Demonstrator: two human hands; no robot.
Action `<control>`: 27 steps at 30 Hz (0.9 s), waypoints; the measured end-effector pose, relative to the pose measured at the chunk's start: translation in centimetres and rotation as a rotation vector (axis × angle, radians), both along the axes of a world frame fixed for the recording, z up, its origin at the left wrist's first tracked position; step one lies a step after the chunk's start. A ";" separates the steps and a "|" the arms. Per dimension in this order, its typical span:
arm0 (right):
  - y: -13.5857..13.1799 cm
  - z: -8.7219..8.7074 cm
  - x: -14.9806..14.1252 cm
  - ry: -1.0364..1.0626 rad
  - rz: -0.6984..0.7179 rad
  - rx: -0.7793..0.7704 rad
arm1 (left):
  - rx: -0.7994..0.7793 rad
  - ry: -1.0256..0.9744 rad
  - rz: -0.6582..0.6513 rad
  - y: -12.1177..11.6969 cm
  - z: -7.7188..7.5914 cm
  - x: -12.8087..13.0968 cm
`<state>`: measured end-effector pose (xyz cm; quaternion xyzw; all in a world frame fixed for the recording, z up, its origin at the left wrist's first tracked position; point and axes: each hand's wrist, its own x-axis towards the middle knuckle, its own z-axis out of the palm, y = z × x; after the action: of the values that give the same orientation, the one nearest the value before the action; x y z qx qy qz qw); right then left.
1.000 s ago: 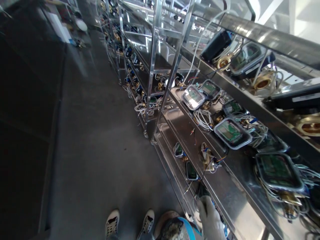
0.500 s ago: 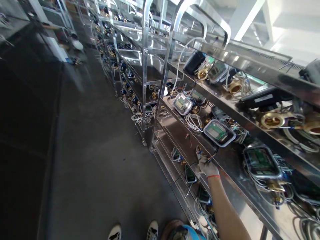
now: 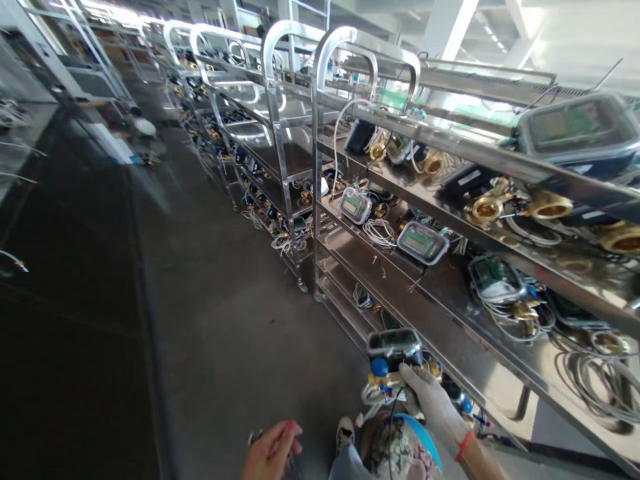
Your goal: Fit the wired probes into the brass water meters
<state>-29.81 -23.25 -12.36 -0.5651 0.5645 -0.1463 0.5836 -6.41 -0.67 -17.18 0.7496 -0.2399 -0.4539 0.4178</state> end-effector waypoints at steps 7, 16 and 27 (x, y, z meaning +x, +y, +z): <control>5.4 9.9 0.9 0.024 0.687 -0.138 | -0.200 0.152 -0.168 -5.1 9.6 1.1; 7.8 13.7 5.0 -0.136 0.859 -0.474 | 0.003 0.888 0.095 -3.1 12.7 1.0; 5.8 5.5 1.7 -0.292 0.183 -0.016 | -0.128 0.773 0.618 -2.4 17.6 3.0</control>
<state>-28.06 -17.49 -6.83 -0.5917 0.4188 -0.1774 0.6656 -3.41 -3.05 0.45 0.5356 0.1387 -0.5377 0.6362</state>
